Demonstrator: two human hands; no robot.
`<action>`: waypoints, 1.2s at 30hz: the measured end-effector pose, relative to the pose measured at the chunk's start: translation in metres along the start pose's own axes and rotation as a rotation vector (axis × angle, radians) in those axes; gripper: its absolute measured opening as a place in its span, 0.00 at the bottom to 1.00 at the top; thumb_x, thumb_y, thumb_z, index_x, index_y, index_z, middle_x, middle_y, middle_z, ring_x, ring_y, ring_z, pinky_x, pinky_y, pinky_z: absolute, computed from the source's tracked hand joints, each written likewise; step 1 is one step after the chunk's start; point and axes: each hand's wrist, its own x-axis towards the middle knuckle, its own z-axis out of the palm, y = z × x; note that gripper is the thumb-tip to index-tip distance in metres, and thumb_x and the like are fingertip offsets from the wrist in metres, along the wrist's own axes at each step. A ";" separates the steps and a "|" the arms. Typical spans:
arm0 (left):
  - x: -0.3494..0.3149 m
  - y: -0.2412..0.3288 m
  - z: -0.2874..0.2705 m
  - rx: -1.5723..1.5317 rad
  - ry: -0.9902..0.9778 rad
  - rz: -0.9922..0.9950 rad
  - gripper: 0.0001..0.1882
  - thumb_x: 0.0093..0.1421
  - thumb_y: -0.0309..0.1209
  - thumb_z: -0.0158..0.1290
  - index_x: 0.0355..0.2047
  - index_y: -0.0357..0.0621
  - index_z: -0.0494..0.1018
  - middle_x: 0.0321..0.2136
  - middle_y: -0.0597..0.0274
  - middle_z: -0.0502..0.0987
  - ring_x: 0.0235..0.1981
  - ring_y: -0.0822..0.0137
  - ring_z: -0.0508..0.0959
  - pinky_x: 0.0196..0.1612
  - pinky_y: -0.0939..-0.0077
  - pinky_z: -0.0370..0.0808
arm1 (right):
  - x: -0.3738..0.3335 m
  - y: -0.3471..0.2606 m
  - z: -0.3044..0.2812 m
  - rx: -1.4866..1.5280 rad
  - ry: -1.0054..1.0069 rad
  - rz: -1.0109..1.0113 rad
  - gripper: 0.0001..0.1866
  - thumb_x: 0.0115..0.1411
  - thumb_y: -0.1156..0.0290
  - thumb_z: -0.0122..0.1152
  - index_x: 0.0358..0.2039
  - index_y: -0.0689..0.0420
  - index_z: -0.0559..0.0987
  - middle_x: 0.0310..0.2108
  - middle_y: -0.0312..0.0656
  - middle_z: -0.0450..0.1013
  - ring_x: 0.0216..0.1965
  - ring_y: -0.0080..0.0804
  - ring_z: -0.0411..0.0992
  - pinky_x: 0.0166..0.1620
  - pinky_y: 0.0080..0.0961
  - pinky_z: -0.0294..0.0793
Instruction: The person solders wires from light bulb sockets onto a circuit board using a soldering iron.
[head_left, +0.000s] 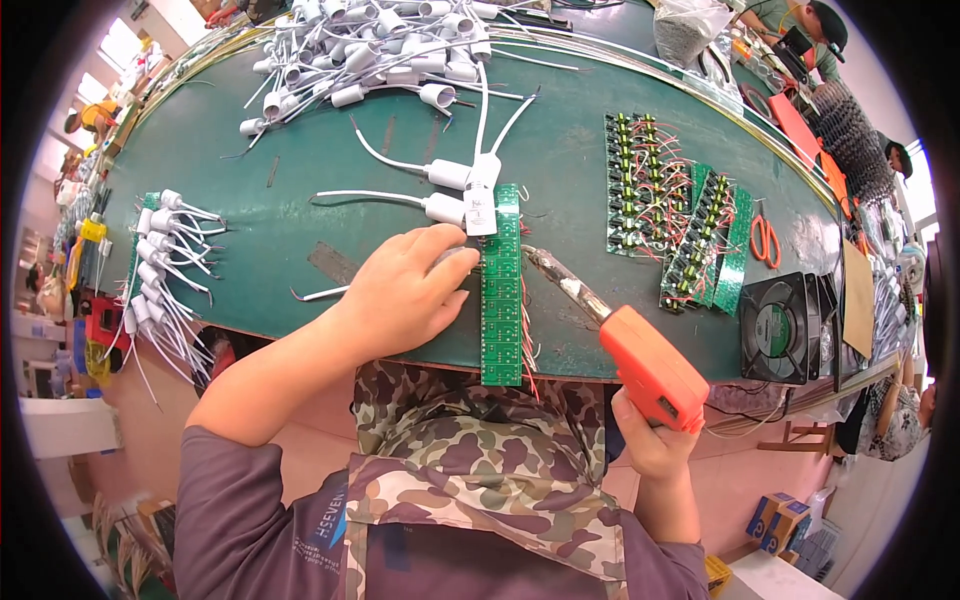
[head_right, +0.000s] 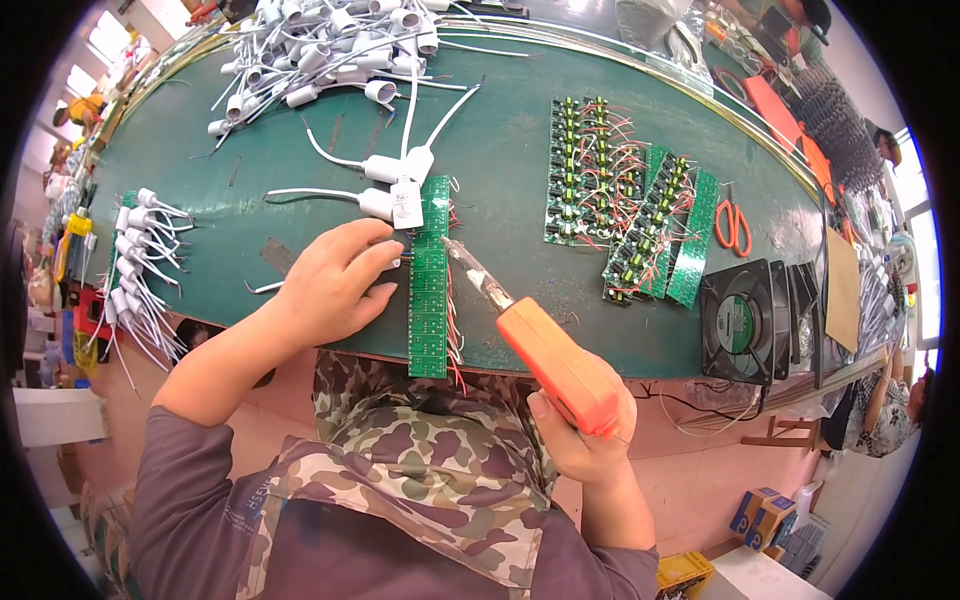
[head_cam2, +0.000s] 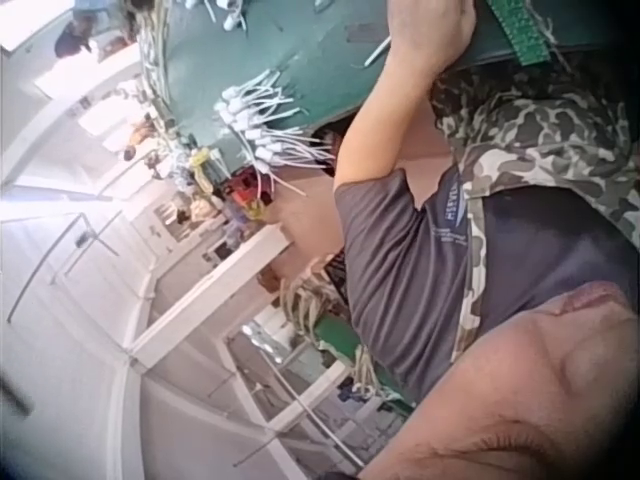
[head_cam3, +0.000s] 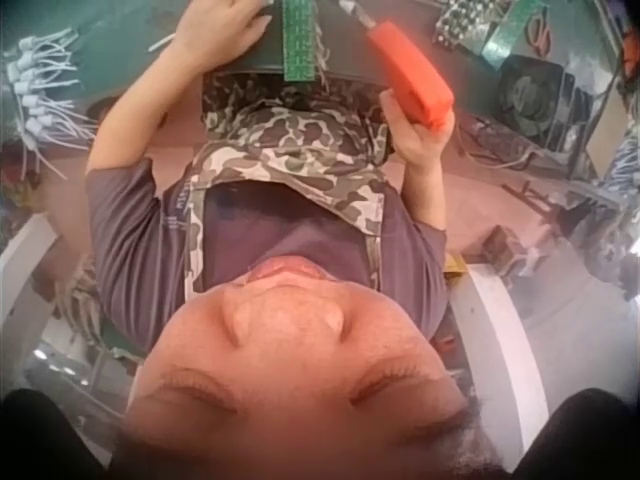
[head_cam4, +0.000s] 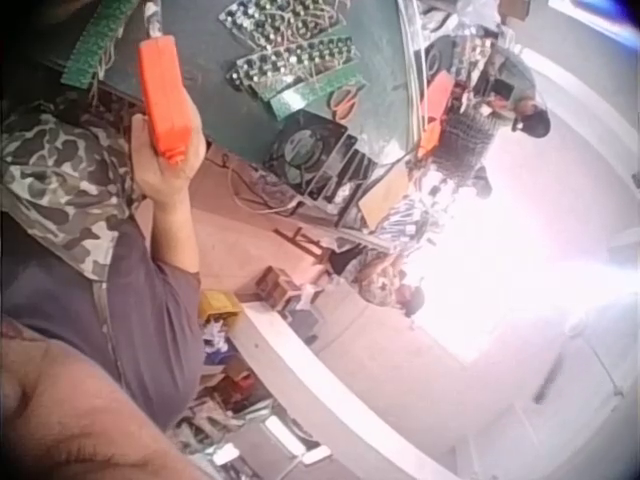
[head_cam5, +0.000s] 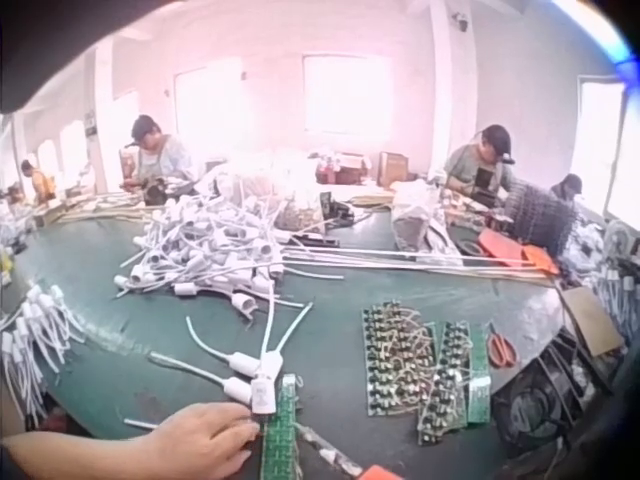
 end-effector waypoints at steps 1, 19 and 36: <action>-0.002 -0.003 -0.003 0.005 0.002 -0.002 0.23 0.46 0.25 0.61 0.45 0.38 0.71 0.42 0.53 0.74 0.42 0.51 0.76 0.46 0.59 0.74 | -0.002 0.002 -0.001 -0.032 0.007 0.037 0.20 0.49 0.81 0.69 0.45 0.65 0.77 0.41 0.49 0.77 0.35 0.37 0.78 0.41 0.29 0.76; 0.012 -0.065 -0.019 -0.101 0.077 0.046 0.10 0.51 0.22 0.57 0.35 0.41 0.74 0.39 0.55 0.75 0.41 0.51 0.77 0.45 0.61 0.76 | 0.004 0.005 -0.010 -0.013 0.002 -0.057 0.21 0.54 0.85 0.64 0.50 0.67 0.75 0.37 0.40 0.76 0.26 0.18 0.70 0.28 0.18 0.73; 0.047 -0.255 -0.034 0.454 -0.157 -0.530 0.17 0.56 0.33 0.57 0.45 0.41 0.73 0.48 0.51 0.73 0.50 0.50 0.75 0.53 0.56 0.73 | 0.010 -0.006 0.002 0.068 0.046 0.017 0.21 0.54 0.84 0.63 0.50 0.68 0.73 0.39 0.45 0.77 0.25 0.21 0.71 0.27 0.18 0.73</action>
